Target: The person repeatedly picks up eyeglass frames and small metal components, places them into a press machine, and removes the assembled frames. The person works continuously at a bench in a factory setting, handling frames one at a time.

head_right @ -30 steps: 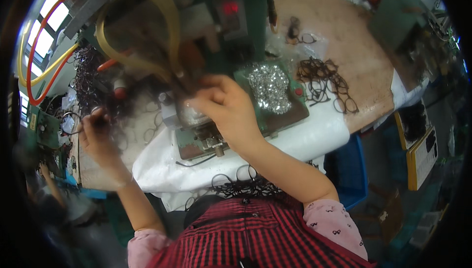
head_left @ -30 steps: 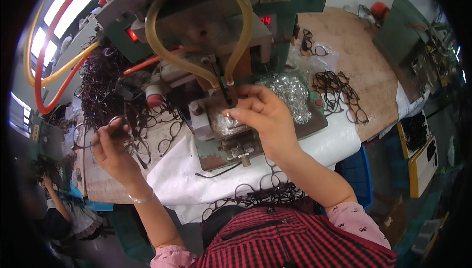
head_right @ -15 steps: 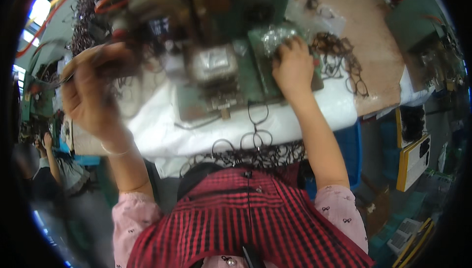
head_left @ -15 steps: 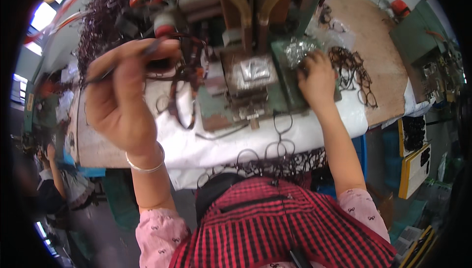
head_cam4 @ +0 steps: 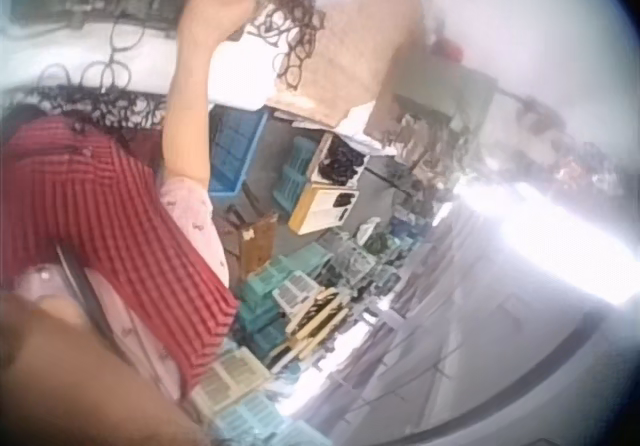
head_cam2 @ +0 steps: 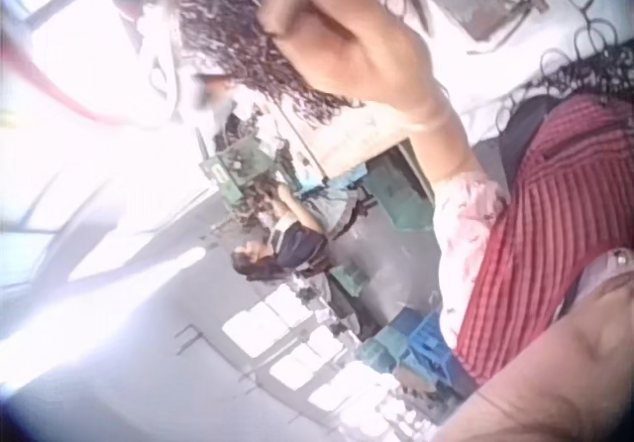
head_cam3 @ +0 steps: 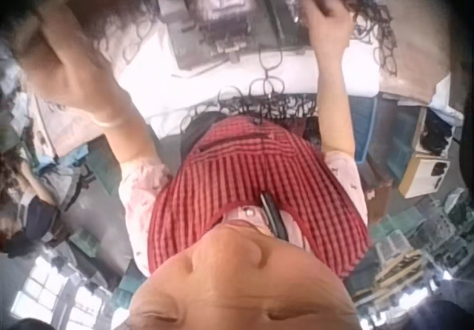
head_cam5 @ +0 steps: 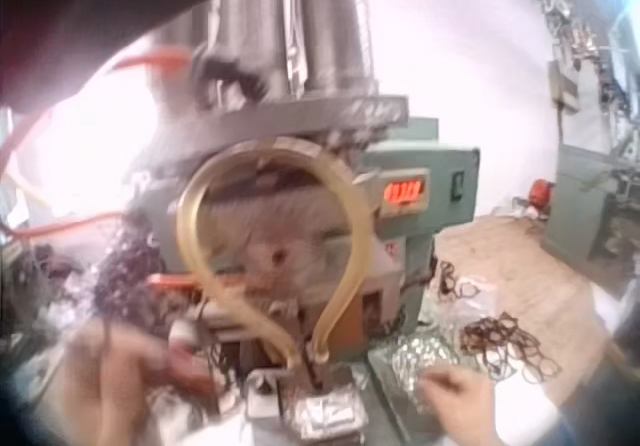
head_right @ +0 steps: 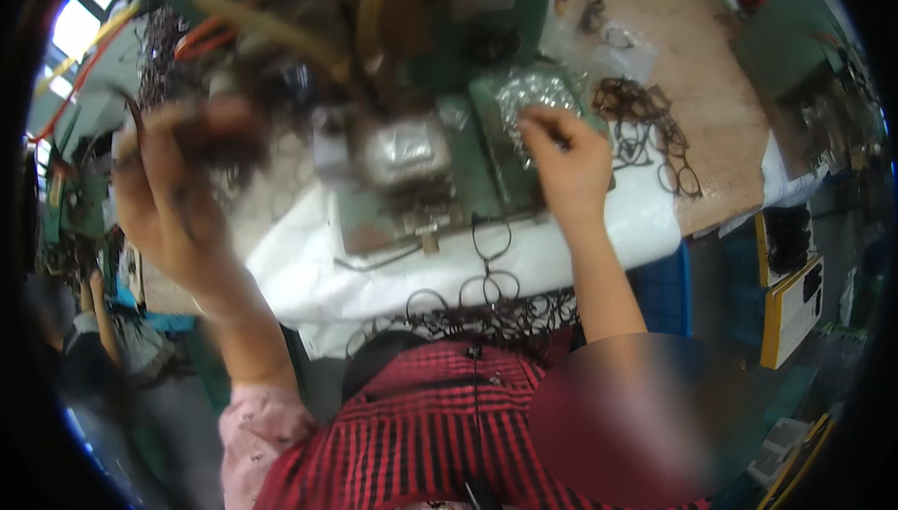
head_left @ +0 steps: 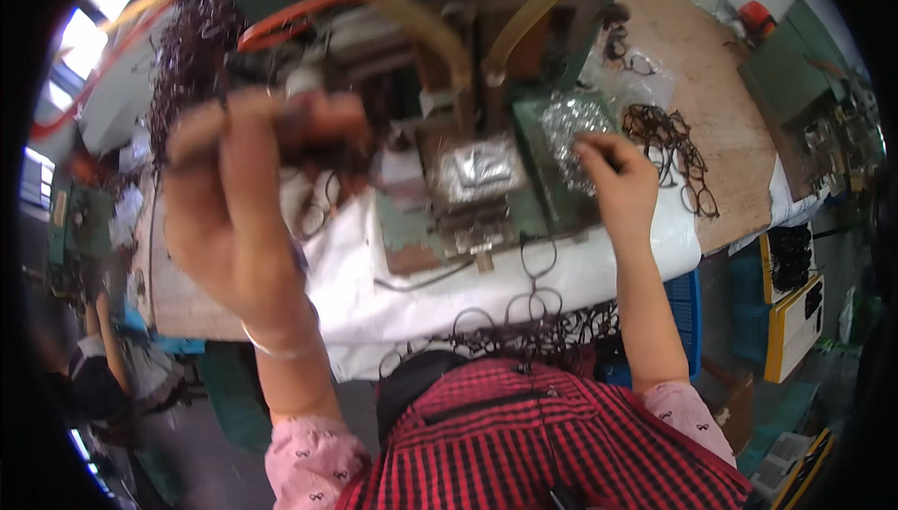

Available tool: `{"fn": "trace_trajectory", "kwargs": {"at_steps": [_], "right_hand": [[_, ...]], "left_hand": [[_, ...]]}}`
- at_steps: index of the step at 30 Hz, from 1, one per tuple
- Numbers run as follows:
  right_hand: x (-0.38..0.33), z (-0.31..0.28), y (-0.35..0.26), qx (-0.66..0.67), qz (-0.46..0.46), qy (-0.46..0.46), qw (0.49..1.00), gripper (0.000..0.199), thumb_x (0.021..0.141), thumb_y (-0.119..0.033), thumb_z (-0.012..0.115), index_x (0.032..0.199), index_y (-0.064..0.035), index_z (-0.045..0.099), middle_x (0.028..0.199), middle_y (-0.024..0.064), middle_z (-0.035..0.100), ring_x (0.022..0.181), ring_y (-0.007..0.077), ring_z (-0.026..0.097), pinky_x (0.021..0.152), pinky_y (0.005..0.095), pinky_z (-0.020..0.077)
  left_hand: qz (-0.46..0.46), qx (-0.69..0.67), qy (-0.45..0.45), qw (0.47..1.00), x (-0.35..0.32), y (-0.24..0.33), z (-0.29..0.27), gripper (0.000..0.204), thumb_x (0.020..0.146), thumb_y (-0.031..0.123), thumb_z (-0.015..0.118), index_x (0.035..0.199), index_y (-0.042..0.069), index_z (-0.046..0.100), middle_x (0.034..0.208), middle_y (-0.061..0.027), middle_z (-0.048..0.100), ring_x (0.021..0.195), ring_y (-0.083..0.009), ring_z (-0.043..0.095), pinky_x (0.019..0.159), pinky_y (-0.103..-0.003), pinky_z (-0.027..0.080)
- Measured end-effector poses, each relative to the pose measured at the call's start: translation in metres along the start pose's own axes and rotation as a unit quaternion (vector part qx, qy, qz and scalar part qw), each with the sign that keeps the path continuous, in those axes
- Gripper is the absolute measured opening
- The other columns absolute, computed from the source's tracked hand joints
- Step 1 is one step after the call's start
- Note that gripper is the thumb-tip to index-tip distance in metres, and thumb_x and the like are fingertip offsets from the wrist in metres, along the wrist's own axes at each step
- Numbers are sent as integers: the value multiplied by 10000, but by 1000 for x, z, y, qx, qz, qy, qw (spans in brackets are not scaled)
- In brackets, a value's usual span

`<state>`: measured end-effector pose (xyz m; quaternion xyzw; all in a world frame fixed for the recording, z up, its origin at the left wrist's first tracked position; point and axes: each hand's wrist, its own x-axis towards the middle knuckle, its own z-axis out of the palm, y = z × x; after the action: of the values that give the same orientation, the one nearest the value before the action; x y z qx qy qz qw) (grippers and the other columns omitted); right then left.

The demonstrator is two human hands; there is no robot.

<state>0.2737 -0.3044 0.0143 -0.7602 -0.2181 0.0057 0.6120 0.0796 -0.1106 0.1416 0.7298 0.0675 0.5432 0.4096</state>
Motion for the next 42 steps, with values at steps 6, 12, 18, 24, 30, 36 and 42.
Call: {"fn": "trace_trajectory", "kwargs": {"at_steps": [6, 12, 18, 24, 30, 36, 42], "right_hand": [[-11, 47, -70, 80, -256, -76, 960, 79, 796, -29, 692, 872, -19, 671, 893, 93, 688, 841, 189, 658, 774, 287, 507], [-25, 65, -71, 227, -92, -101, 964, 472, 812, -40, 708, 1228, 6, 489, 939, 74, 683, 912, 121, 643, 815, 252, 481], [-23, 68, -67, 254, -126, -87, 955, 562, 801, 9, 706, 1289, 25, 430, 939, 73, 681, 929, 116, 624, 866, 253, 460], [-33, 67, -81, 312, 9, -77, 947, 551, 823, -3, 677, 1310, 27, 420, 968, 88, 663, 988, 132, 604, 901, 266, 449], [-46, 48, -75, 52, -227, -71, 970, 421, 789, -7, 650, 1201, 20, 570, 1126, 169, 651, 1061, 272, 623, 934, 334, 460], [-129, 79, -80, 55, -385, -391, 834, 333, 713, 14, 610, 1045, -7, 614, 1053, 140, 645, 942, 291, 631, 805, 379, 510], [-221, 201, -37, -284, -341, -749, 492, 409, 719, -178, 707, 1090, -39, 605, 1081, 146, 617, 1079, 299, 576, 833, 414, 490]], "left_hand": [[-54, -162, 147, 974, -42, -3, 12, 354, 993, 345, 443, 1003, 9, 552, 741, -205, 665, 578, -279, 632, 494, -369, 520], [-32, -17, 67, 997, 6, -1, 20, 200, 1016, 151, 447, 1045, -27, 532, 800, -180, 678, 663, -200, 646, 644, -300, 543], [-34, -87, 78, 993, 6, -2, 20, 208, 1016, 161, 458, 1035, -31, 535, 771, -170, 676, 648, -186, 639, 642, -295, 545], [-66, -74, 79, 992, 7, 5, 21, 228, 1019, 171, 447, 1028, -41, 534, 769, -171, 677, 640, -191, 645, 624, -291, 542], [-28, -68, 149, 986, -51, 35, -25, 329, 1033, 272, 369, 994, -24, 506, 672, -171, 644, 541, -191, 606, 571, -261, 505], [-157, 31, 211, 964, -114, 16, -131, 278, 1014, 224, 465, 984, -35, 561, 745, -116, 624, 603, -188, 599, 568, -305, 510], [-243, 42, 281, 927, -177, 36, -168, 229, 997, 190, 505, 960, -24, 579, 697, -93, 601, 641, -181, 612, 572, -302, 514]]}}
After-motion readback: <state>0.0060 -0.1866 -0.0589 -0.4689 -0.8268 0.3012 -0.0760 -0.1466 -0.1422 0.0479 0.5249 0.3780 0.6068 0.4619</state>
